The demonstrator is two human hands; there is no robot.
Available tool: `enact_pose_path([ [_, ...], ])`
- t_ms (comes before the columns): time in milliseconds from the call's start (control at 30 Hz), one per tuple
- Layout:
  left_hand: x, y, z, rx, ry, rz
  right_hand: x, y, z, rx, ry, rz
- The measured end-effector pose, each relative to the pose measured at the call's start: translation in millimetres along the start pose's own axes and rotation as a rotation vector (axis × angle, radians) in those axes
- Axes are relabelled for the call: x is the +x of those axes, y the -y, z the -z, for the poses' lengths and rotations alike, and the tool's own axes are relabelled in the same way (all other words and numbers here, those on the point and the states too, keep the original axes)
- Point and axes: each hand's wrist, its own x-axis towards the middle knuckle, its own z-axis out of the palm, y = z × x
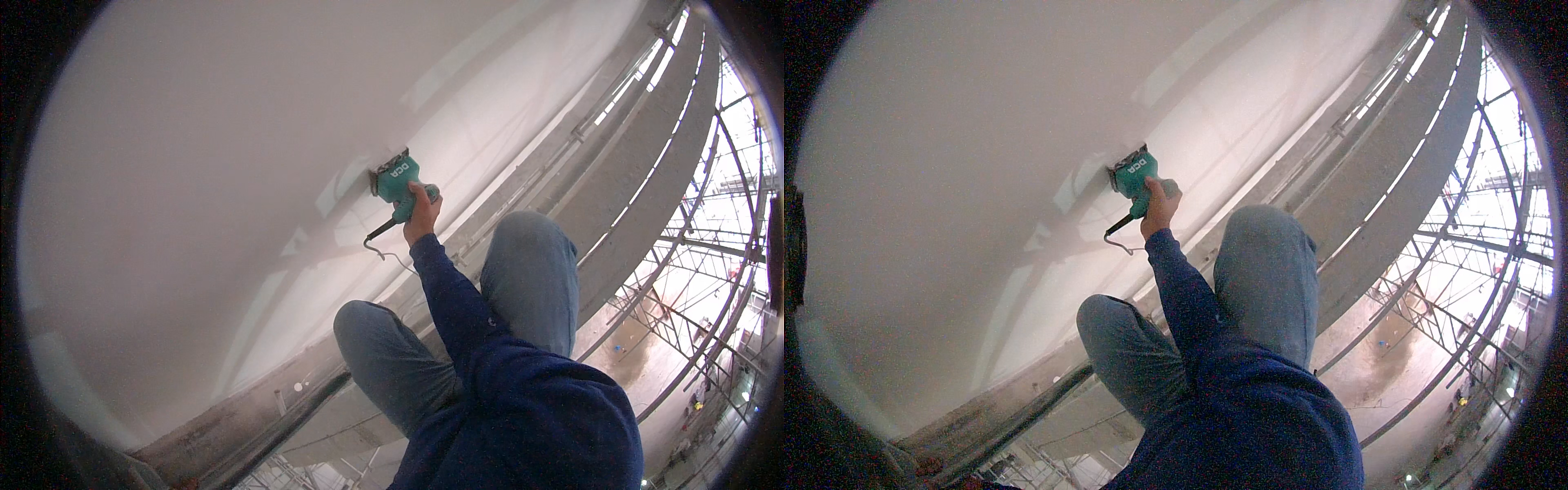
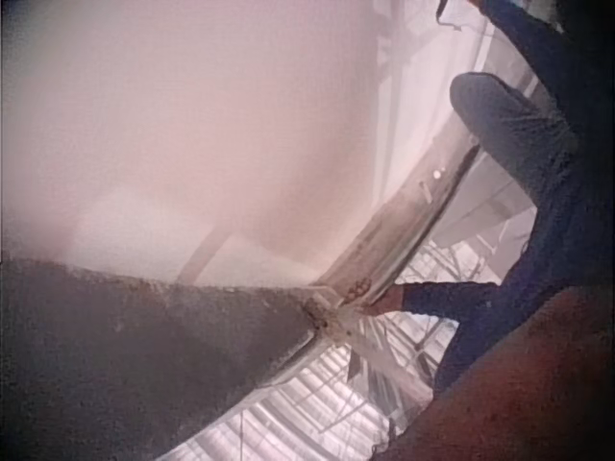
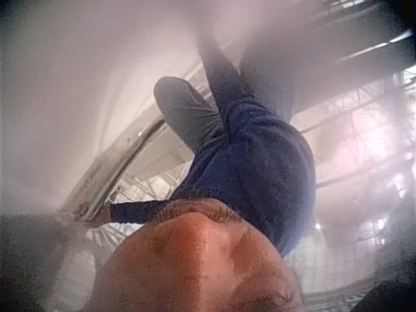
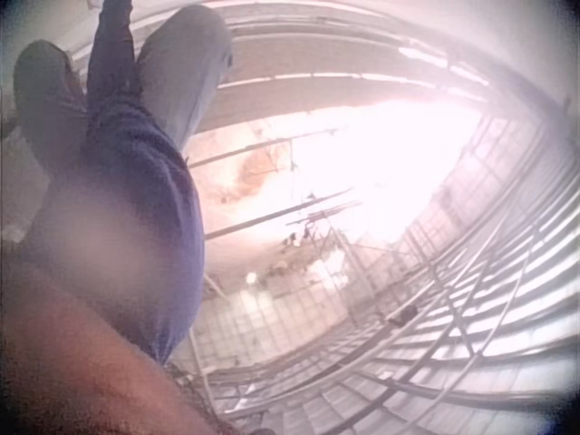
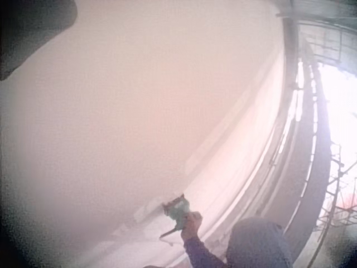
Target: The person uses a green electric sander to smooth a large, curved white surface. They hold a metal scaffolding pole with their left hand for stability while operating the tool with their right hand. The person briefly pauses to wipe the surface with their hand before continuing to sand.
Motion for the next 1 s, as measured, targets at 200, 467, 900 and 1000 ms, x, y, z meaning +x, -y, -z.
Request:
enact_pose_path([
  [200,-2,4,1,-0.223,-0.101,0.145,-11,-23,17,0.14,-0.053,-0.233],
  [467,-20,9,4,-0.488,-0.098,0.224,-72,19,-40,-0.044,0.125,0.055],
  [900,-67,14,-9,-0.147,-0.196,0.167,-136,191,-194,-0.604,0.517,1.186],
  [1000,-84,10,-13,-0.176,-0.226,0.197,-158,217,-230,-0.606,0.588,1.376],
])
